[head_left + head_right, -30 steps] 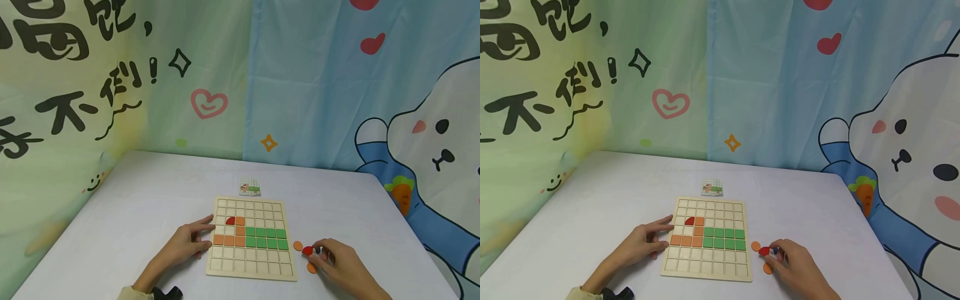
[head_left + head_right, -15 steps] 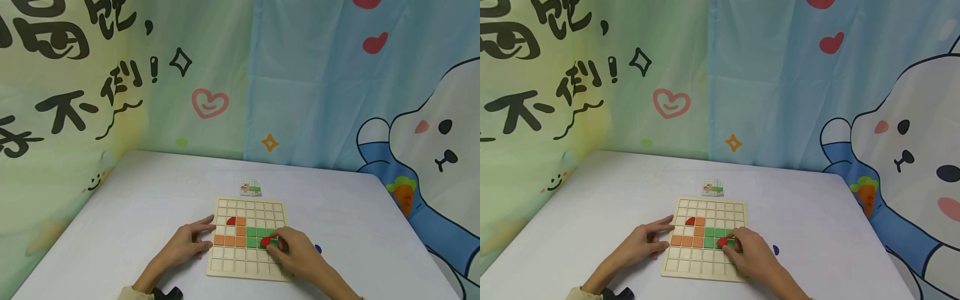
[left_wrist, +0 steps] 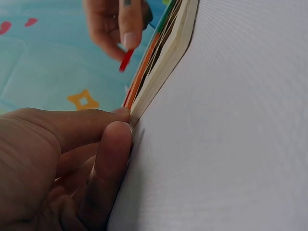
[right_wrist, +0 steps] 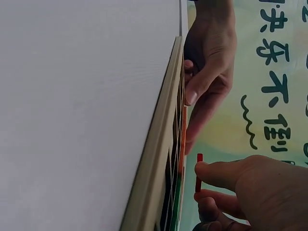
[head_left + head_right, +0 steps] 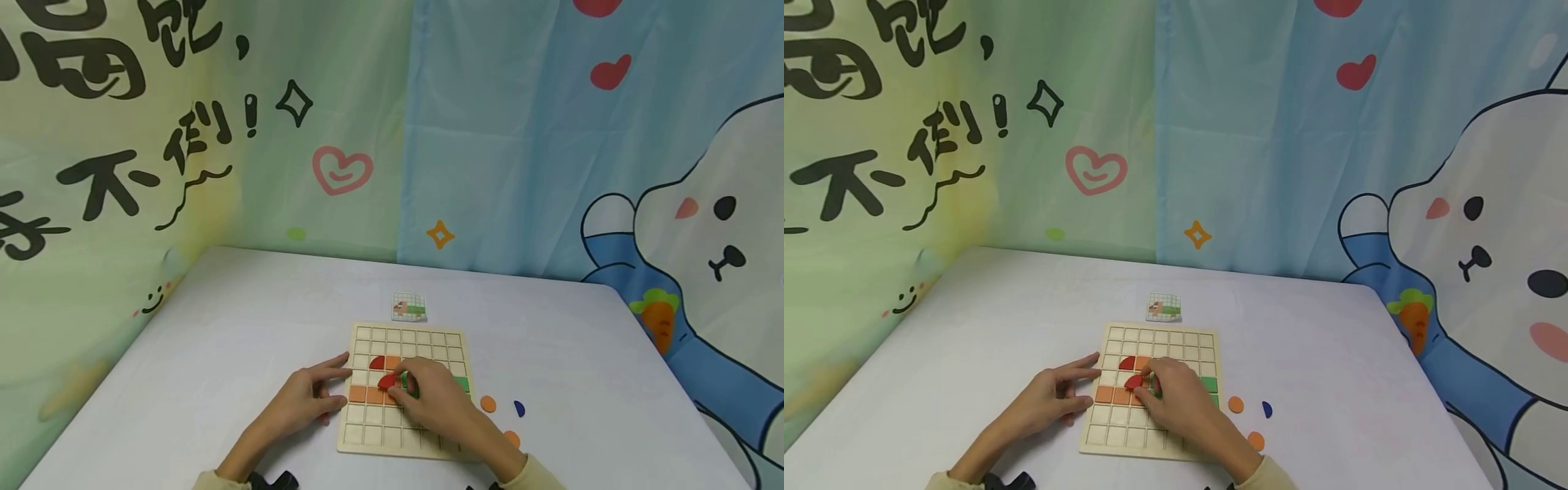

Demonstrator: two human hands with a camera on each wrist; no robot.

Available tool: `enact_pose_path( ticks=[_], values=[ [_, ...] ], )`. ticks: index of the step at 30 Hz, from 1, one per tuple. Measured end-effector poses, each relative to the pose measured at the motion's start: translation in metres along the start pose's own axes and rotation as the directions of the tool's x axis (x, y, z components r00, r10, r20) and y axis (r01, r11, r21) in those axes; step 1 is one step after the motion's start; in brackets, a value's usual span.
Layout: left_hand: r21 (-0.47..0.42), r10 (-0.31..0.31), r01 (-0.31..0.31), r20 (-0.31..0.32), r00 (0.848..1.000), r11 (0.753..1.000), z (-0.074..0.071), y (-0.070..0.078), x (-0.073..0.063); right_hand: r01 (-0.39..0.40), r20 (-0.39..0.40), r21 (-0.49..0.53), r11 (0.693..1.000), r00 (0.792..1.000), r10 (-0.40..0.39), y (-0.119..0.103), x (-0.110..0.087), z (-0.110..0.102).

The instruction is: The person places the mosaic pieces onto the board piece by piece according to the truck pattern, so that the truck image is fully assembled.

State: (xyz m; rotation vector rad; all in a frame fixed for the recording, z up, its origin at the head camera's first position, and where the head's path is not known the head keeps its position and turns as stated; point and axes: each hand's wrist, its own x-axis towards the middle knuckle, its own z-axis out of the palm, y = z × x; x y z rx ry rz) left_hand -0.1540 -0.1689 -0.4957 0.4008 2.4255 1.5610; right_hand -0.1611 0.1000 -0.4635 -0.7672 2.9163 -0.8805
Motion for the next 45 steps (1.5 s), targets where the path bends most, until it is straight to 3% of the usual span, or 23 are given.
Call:
enact_pose_path(
  ticks=[17, 32, 45],
  values=[
    [-0.017, 0.038, -0.038, 0.018, 0.999, 0.999, -0.003, 0.000, 0.000, 0.027, 0.033, 0.017, 0.999, 0.999, -0.027, -0.019, 0.029, 0.019],
    [-0.034, 0.024, -0.023, 0.018, 1.000, 0.999, -0.002, 0.000, -0.001, -0.009, 0.077, 0.025, 1.000, 0.997, 0.007, -0.022, 0.035, 0.025],
    [-0.045, 0.027, -0.026, 0.029, 0.999, 0.999, -0.002, 0.000, -0.002, 0.009, 0.064, 0.006, 1.000, 0.998, -0.009, -0.020, 0.035, 0.025]
  ],
)
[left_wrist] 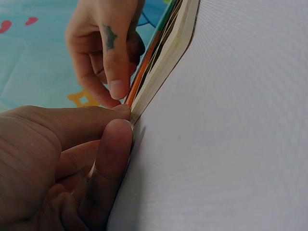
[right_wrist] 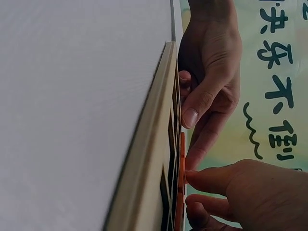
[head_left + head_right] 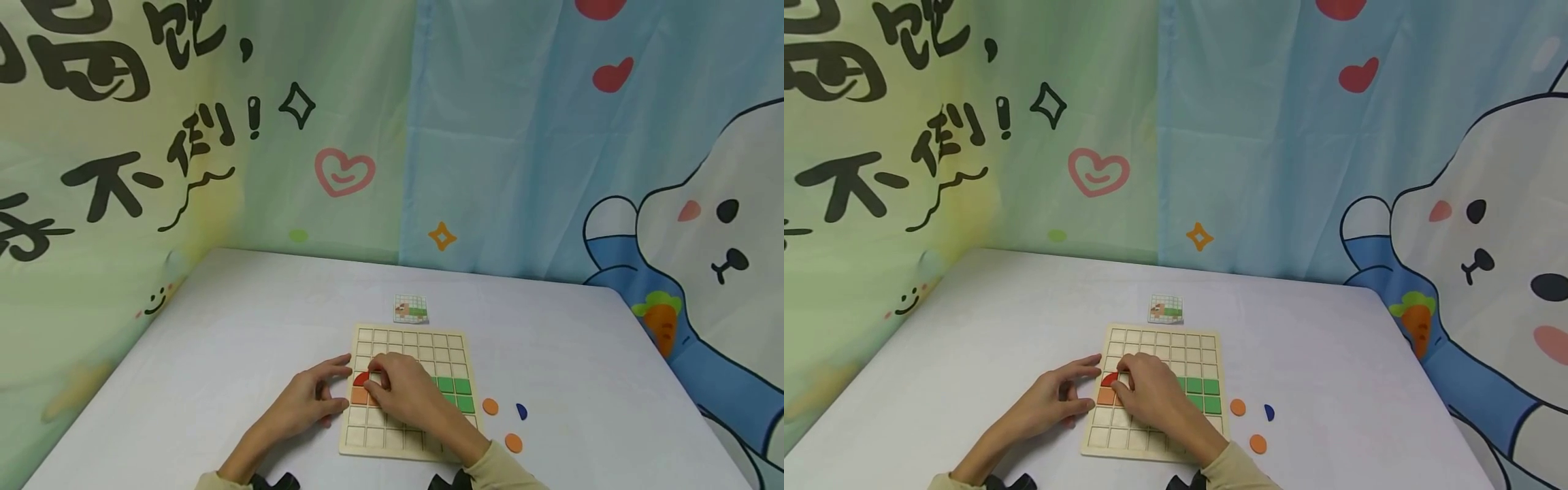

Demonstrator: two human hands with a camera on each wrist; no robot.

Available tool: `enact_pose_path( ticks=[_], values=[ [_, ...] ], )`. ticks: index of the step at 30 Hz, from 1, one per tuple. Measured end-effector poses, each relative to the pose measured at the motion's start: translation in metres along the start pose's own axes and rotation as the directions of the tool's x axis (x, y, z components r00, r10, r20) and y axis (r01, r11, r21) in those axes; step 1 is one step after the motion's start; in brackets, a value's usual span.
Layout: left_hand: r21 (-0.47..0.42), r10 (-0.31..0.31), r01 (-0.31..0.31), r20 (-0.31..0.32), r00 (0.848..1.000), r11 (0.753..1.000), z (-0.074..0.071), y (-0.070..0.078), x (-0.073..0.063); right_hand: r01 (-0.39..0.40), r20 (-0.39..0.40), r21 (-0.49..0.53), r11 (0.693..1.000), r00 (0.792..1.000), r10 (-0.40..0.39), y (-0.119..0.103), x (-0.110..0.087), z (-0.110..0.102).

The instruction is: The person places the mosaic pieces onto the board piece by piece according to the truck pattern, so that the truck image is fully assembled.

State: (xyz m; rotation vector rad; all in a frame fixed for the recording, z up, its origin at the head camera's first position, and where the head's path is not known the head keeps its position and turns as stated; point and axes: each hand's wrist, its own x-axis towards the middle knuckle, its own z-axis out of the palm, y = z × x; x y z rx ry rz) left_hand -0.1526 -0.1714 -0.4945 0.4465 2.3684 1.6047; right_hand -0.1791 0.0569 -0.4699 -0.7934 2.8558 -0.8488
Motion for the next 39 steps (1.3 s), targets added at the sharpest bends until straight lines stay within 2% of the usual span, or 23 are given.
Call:
enact_pose_path(
  ticks=[6, 13, 19, 26, 32, 39],
  values=[
    [-0.004, 0.001, -0.001, -0.001, 1.000, 1.000, -0.001, 0.000, 0.000, 0.037, 0.009, 0.030, 0.999, 0.999, -0.037, 0.001, -0.002, -0.002],
    [-0.015, 0.002, -0.002, -0.002, 1.000, 1.000, 0.001, -0.002, 0.001, 0.043, -0.053, 0.028, 0.999, 0.998, -0.041, 0.013, -0.019, -0.015],
    [-0.012, -0.010, 0.010, -0.013, 1.000, 1.000, 0.001, -0.002, 0.000, -0.023, -0.079, 0.022, 1.000, 0.997, 0.024, 0.033, -0.044, -0.033],
    [-0.017, -0.003, 0.002, -0.004, 1.000, 1.000, 0.001, -0.002, 0.000, -0.122, -0.104, -0.007, 0.992, 0.987, 0.121, 0.069, -0.087, -0.060],
    [-0.001, -0.001, 0.001, -0.014, 1.000, 1.000, 0.001, 0.000, 0.000, -0.282, -0.085, -0.022, 0.959, 0.956, 0.279, 0.091, -0.120, -0.082],
    [-0.005, -0.013, 0.013, -0.013, 1.000, 1.000, 0.000, 0.000, 0.000, -0.453, -0.086, -0.098, 0.886, 0.891, 0.446, 0.112, -0.141, -0.092]
  ],
)
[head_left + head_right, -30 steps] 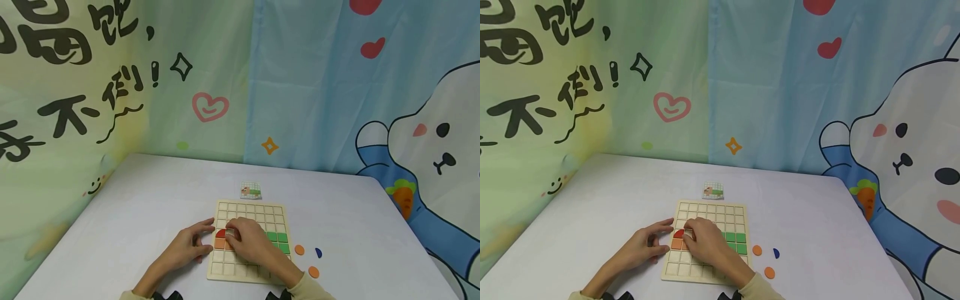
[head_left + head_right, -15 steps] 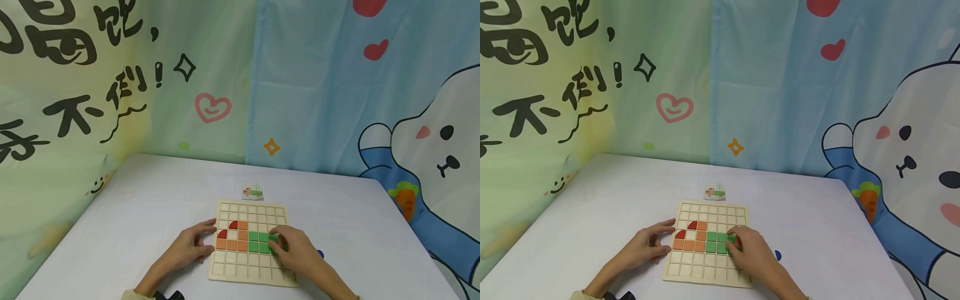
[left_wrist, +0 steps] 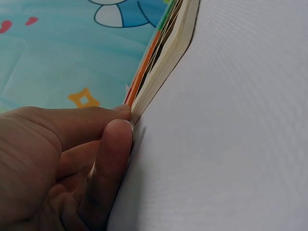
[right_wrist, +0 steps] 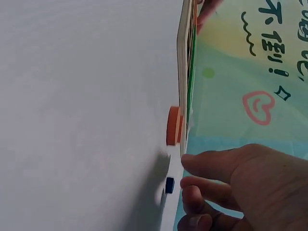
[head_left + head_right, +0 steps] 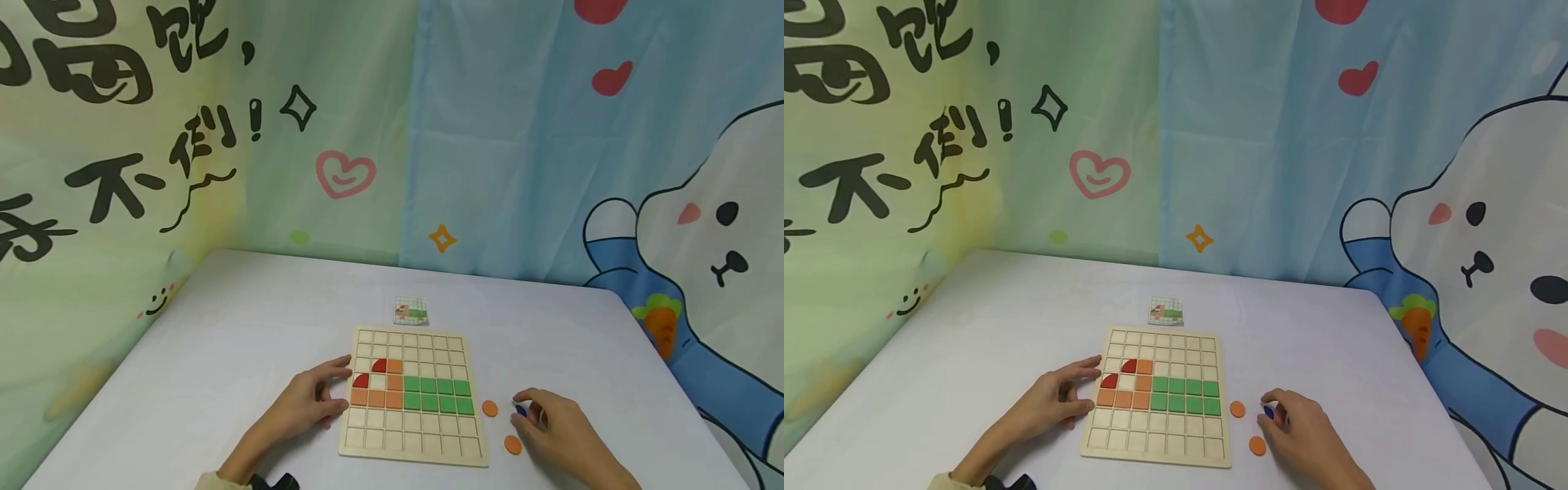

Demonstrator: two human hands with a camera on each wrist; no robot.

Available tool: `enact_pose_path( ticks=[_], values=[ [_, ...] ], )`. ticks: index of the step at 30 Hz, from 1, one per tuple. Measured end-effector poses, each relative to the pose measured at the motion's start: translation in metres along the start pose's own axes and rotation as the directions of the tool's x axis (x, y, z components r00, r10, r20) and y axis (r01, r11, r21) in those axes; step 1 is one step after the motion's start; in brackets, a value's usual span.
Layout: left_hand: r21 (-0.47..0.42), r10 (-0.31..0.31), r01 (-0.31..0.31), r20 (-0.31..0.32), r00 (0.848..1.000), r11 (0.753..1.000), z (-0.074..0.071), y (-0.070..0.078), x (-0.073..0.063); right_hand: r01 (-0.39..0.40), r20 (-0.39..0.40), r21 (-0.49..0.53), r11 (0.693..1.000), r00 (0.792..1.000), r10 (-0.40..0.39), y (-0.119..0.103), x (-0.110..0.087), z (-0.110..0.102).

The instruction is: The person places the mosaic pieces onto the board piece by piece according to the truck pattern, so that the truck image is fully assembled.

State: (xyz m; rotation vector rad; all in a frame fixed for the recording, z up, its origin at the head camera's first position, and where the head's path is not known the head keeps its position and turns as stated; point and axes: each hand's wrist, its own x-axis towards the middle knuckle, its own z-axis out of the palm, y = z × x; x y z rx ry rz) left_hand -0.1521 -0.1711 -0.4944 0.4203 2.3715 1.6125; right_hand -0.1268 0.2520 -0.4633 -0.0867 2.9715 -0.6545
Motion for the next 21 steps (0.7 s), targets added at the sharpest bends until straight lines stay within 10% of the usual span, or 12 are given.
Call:
enact_pose_path(
  ticks=[21],
  values=[
    [0.003, 0.005, -0.005, 0.004, 1.000, 1.000, 0.000, 0.000, 0.000, -0.075, 0.014, -0.024, 0.997, 0.997, 0.076, 0.009, -0.001, 0.004]
  ],
)
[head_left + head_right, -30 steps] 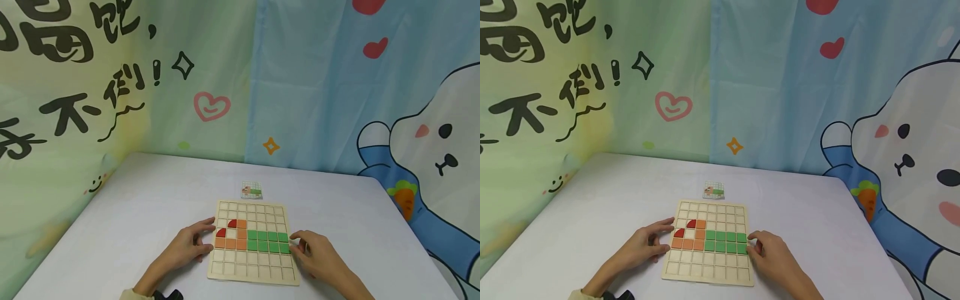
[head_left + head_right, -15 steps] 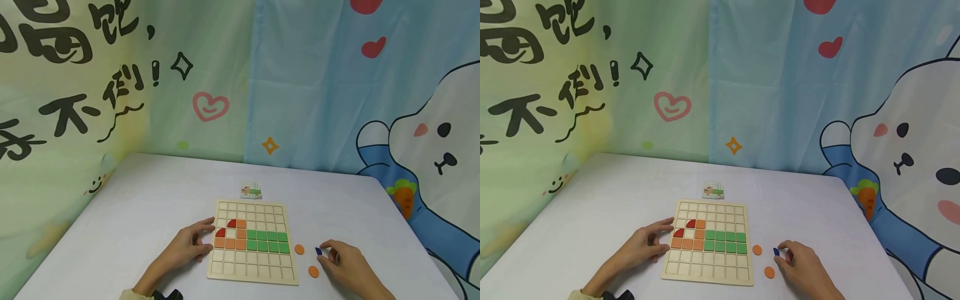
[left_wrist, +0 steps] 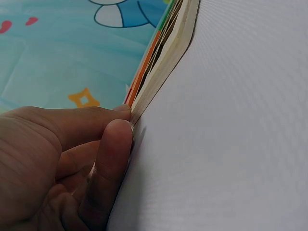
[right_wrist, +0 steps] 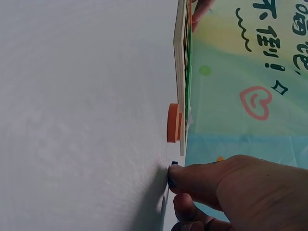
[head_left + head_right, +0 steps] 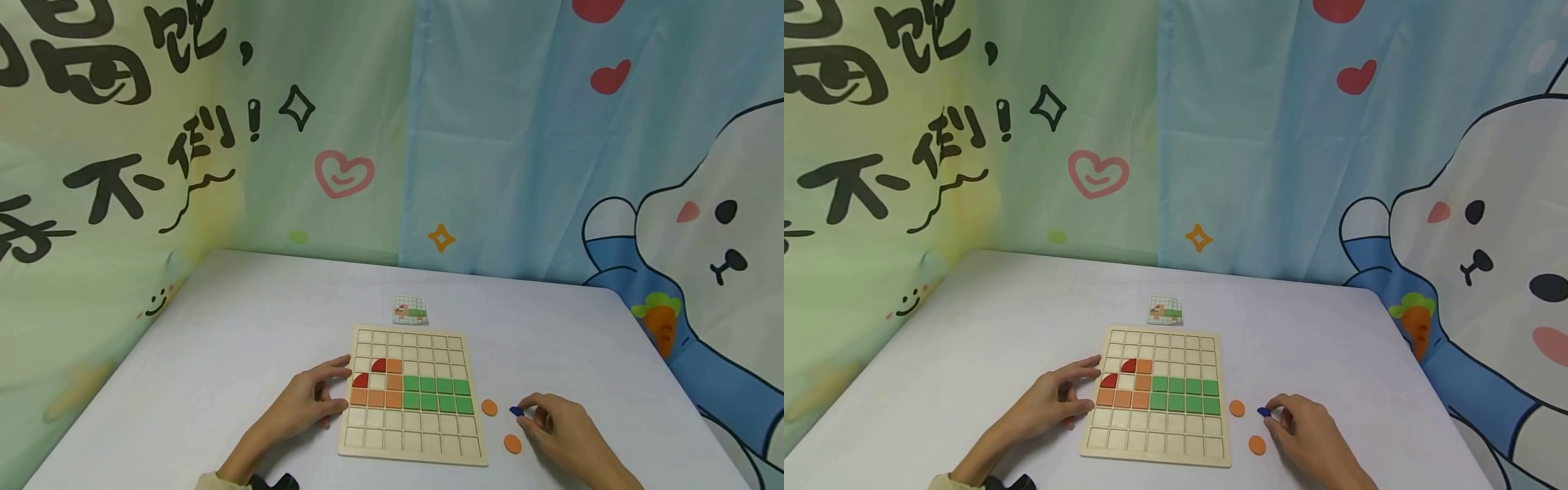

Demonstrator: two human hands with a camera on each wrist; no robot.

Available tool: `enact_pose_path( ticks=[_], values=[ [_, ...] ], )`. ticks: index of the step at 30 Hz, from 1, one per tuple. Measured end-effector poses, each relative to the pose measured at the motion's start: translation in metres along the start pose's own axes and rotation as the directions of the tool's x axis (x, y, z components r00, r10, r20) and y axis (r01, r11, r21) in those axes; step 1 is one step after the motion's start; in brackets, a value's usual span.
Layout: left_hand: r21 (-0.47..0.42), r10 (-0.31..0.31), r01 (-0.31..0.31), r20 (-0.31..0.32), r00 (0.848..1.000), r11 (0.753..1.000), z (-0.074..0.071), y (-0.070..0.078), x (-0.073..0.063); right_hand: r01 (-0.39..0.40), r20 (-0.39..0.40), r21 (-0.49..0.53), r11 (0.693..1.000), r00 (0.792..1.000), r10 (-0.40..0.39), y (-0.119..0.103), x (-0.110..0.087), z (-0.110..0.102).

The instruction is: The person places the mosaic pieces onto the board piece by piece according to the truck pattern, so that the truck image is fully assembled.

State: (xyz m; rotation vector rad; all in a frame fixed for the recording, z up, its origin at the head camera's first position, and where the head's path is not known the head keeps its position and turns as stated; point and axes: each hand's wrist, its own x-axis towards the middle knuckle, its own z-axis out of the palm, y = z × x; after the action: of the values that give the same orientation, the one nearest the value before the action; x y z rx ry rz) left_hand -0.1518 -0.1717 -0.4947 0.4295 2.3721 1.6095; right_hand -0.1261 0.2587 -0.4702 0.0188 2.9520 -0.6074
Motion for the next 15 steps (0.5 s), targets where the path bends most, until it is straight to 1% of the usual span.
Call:
enact_pose_path(
  ticks=[8, 15],
  values=[
    [-0.001, -0.005, 0.005, -0.004, 1.000, 1.000, 0.0004, 0.0003, 0.0005, 0.030, -0.010, -0.005, 1.000, 1.000, -0.030, 0.0007, 0.0014, -0.0003],
    [0.007, 0.002, -0.002, 0.002, 1.000, 1.000, 0.0008, 0.0004, 0.0004, 0.055, -0.032, -0.006, 0.998, 0.998, -0.055, -0.0003, 0.0024, 0.0009]
  ],
)
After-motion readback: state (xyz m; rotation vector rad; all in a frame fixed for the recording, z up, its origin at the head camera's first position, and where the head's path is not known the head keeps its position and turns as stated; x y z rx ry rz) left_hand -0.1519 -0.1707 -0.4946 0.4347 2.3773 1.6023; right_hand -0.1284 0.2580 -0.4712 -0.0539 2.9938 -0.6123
